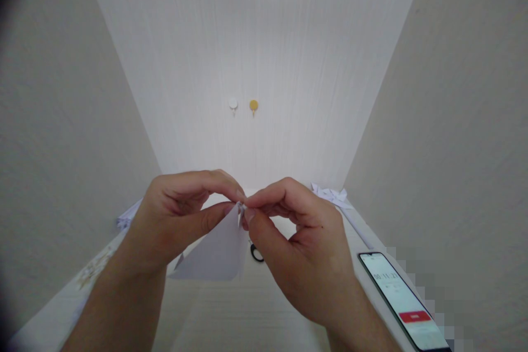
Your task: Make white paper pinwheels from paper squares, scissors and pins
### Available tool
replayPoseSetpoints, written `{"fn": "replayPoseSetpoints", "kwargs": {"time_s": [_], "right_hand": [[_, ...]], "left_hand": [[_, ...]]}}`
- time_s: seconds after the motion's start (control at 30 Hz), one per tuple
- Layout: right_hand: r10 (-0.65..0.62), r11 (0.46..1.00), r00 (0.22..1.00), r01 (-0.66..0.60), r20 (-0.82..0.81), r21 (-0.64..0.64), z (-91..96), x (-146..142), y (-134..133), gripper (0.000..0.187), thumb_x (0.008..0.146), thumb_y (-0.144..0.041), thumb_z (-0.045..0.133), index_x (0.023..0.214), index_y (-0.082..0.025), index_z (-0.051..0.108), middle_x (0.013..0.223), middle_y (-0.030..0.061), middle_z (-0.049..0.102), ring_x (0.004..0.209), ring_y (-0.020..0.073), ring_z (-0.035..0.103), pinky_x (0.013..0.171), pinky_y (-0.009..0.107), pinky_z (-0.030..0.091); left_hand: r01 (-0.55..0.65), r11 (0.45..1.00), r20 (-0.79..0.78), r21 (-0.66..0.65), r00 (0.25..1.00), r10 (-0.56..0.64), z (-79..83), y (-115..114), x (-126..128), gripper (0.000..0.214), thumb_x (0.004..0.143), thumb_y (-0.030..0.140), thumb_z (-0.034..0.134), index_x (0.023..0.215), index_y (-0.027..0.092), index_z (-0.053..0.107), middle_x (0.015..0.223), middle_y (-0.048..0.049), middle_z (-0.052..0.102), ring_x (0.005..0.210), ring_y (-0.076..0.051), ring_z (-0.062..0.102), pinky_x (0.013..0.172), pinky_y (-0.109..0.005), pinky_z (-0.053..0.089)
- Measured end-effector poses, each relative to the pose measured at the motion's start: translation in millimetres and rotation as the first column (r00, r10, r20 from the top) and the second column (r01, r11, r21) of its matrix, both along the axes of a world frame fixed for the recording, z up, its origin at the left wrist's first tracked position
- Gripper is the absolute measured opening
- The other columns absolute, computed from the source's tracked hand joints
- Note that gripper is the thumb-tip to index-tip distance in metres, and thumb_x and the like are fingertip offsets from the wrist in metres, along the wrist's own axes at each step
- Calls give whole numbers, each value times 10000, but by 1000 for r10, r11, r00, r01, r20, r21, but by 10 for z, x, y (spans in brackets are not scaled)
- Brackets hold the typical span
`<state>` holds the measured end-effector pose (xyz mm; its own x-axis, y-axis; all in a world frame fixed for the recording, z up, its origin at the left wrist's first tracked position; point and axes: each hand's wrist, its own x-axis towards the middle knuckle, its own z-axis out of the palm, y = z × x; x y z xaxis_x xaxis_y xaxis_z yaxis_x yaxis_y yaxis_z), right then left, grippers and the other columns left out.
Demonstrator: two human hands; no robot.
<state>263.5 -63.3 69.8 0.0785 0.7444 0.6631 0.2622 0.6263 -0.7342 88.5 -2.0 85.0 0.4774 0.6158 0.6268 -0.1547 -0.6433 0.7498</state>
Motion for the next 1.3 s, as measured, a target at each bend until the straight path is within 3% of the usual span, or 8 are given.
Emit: {"fn": "replayPoseSetpoints", "kwargs": {"time_s": [0.13, 0.3, 0.43, 0.63, 0.77, 0.93, 1.17, 1.3], "right_hand": [[16, 1000, 999, -17, -43, -15, 16, -7, 14, 103, 843, -110, 717, 852, -213, 720, 757, 12, 741, 696, 159, 714, 612, 250, 576], [176, 980, 963, -191, -205, -59, -23, 59, 109, 114, 852, -109, 710, 837, -221, 714, 742, 2, 752, 695, 151, 717, 648, 261, 582], [297, 943, 878, -331, -375, -27, -60, 130, 243, 92, 848, -134, 705, 845, -225, 718, 764, -2, 767, 697, 154, 726, 684, 290, 599], [323, 941, 796, -329, -511, 82, -23, 140, 359, 148, 838, -122, 637, 805, -241, 719, 716, -30, 744, 662, 136, 710, 679, 287, 605], [308, 948, 781, -297, -544, 111, 11, 137, 370, 149, 807, -135, 646, 779, -259, 724, 701, -33, 721, 669, 137, 693, 687, 289, 605], [213, 974, 758, -217, -617, 71, 38, 146, 359, 114, 744, -133, 688, 723, -243, 709, 750, -33, 698, 627, 117, 637, 640, 264, 566], [182, 983, 751, -142, -635, 114, 47, 191, 430, 114, 716, -127, 709, 713, -240, 722, 731, -27, 708, 625, 106, 640, 586, 214, 528], [148, 987, 743, -69, -653, 144, 68, 202, 452, 112, 714, -123, 720, 718, -235, 722, 723, -28, 712, 624, 94, 637, 582, 192, 516]], "left_hand": [[-4, 1000, 13, 17, 1000, 4, -24, 15, 4, 68, 873, 219, 719, 914, 207, 772, 858, -50, 766, 787, -175, 695, 733, -296, 544], [-46, 999, 51, 25, 998, 45, -56, 33, 3, 101, 843, 231, 752, 938, 199, 763, 874, -51, 769, 815, -187, 702, 771, -312, 542], [-228, 972, 85, 52, 971, 223, -76, 80, -5, 107, 826, 261, 767, 922, 214, 775, 942, -53, 768, 916, -205, 695, 875, -340, 524], [-383, 919, 251, -89, 884, 393, -171, 349, 70, 345, 804, 371, 783, 1109, 231, 706, 1208, -78, 704, 1161, -240, 622, 979, -374, 486], [-228, 890, 90, -394, 955, 284, -275, 533, 154, 531, 804, 513, 742, 1222, 203, 638, 1287, -136, 663, 1204, -274, 595, 884, -367, 521], [153, 793, 60, -590, 987, -146, -297, 550, 178, 377, 805, 508, 729, 866, 136, 704, 885, -84, 690, 818, -185, 646, 629, -252, 525], [247, 747, 262, -617, 960, -101, -194, 470, 135, 561, 843, 676, 599, 893, 126, 699, 797, -102, 711, 738, -214, 676, 554, -317, 588], [205, 802, 255, -561, 965, -68, -163, 378, 134, 334, 738, 389, 831, 942, 161, 698, 855, -55, 726, 769, -172, 674, 612, -265, 582]]}}
